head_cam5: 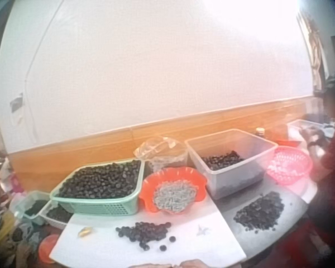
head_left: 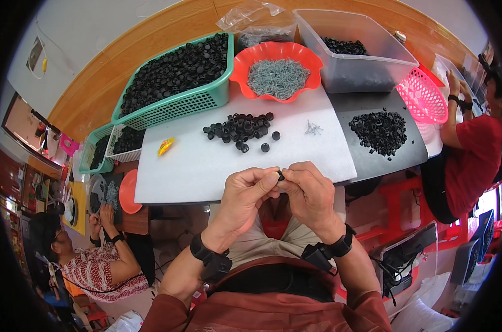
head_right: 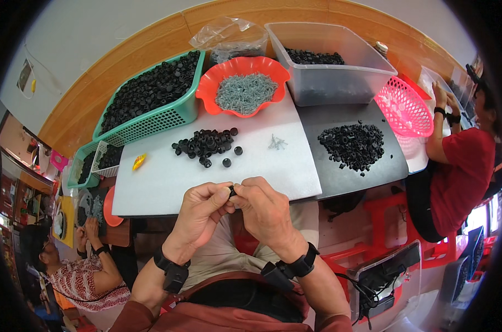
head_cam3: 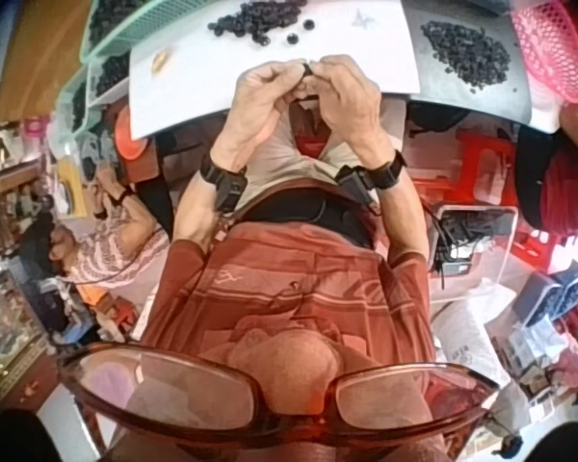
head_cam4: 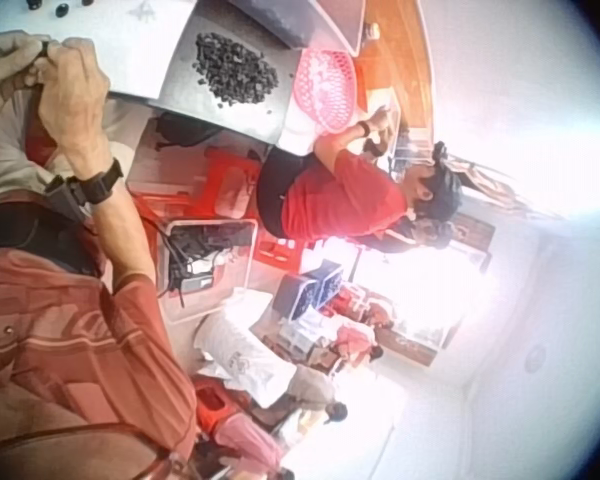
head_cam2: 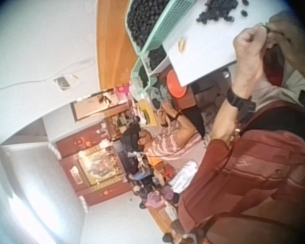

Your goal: The person picks up a black plastic cap and a metal pin, inserts the pin into the cap, and presses them together. They then place the assembled component onto the white work surface and repeat the process with additional caps and pins.

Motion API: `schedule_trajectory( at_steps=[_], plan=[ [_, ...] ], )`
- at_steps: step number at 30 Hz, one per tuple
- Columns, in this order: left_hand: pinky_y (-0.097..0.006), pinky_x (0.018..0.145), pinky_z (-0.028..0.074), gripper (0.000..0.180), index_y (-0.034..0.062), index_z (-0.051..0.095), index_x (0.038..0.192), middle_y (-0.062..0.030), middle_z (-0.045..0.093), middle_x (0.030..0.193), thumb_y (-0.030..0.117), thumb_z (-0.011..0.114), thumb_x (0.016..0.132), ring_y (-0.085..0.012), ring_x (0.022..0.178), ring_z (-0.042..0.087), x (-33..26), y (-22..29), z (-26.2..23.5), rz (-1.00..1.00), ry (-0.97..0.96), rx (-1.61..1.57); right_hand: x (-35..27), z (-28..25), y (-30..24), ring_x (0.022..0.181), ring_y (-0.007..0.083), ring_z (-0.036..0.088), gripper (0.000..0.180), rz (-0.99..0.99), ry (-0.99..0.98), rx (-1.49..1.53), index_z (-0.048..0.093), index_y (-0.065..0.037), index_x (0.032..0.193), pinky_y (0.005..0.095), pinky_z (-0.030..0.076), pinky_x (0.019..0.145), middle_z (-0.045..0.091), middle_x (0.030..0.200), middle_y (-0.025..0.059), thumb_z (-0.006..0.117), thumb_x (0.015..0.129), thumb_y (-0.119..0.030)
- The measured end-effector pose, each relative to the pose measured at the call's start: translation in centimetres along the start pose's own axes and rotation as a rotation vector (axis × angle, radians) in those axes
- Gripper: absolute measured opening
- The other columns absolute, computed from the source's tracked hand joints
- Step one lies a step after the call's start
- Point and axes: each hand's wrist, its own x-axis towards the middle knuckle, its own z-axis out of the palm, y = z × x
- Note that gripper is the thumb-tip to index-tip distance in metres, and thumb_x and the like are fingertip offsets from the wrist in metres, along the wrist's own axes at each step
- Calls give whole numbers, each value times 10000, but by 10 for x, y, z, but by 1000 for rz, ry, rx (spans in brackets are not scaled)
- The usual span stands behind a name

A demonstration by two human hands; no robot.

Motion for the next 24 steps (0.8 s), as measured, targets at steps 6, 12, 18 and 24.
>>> schedule_trajectory(
  at_steps=[6, 12, 18, 24],
  plan=[
    [-232, 745, 533, 220, -12, 720, 1125, -43, 723, 945, 147, 726, 973, -91, 792, 638, -1, -3, 2, 7, 28, 16, -1, 2, 4, 723, 292, 693, 238, -43, -12, -25, 626, -6, 1038, 351, 569, 601, 662, 912, 137, 737, 837, 58],
    [-230, 741, 520, 221, -10, 721, 1124, -41, 723, 952, 156, 721, 978, -88, 786, 620, -1, -3, 4, 18, 25, 0, -1, 3, 2, 726, 281, 686, 226, 3, -13, -3, 633, -10, 1019, 350, 561, 608, 659, 903, 126, 758, 835, 29],
    [-216, 722, 516, 199, 6, 728, 1116, -44, 731, 967, 140, 728, 969, -81, 780, 621, -2, -1, 2, 30, -10, 21, 7, -13, -2, 736, 250, 675, 272, 143, -115, 187, 686, -32, 1079, 317, 545, 634, 659, 923, 114, 787, 827, -10],
    [-215, 705, 525, 156, 25, 685, 1100, -42, 727, 993, 94, 722, 964, -80, 809, 649, -1, 1, 2, 13, -64, -8, 15, -22, -7, 753, 248, 661, 327, 198, -233, 187, 706, -33, 1137, 329, 536, 669, 645, 929, 101, 780, 820, -3]
  ],
)
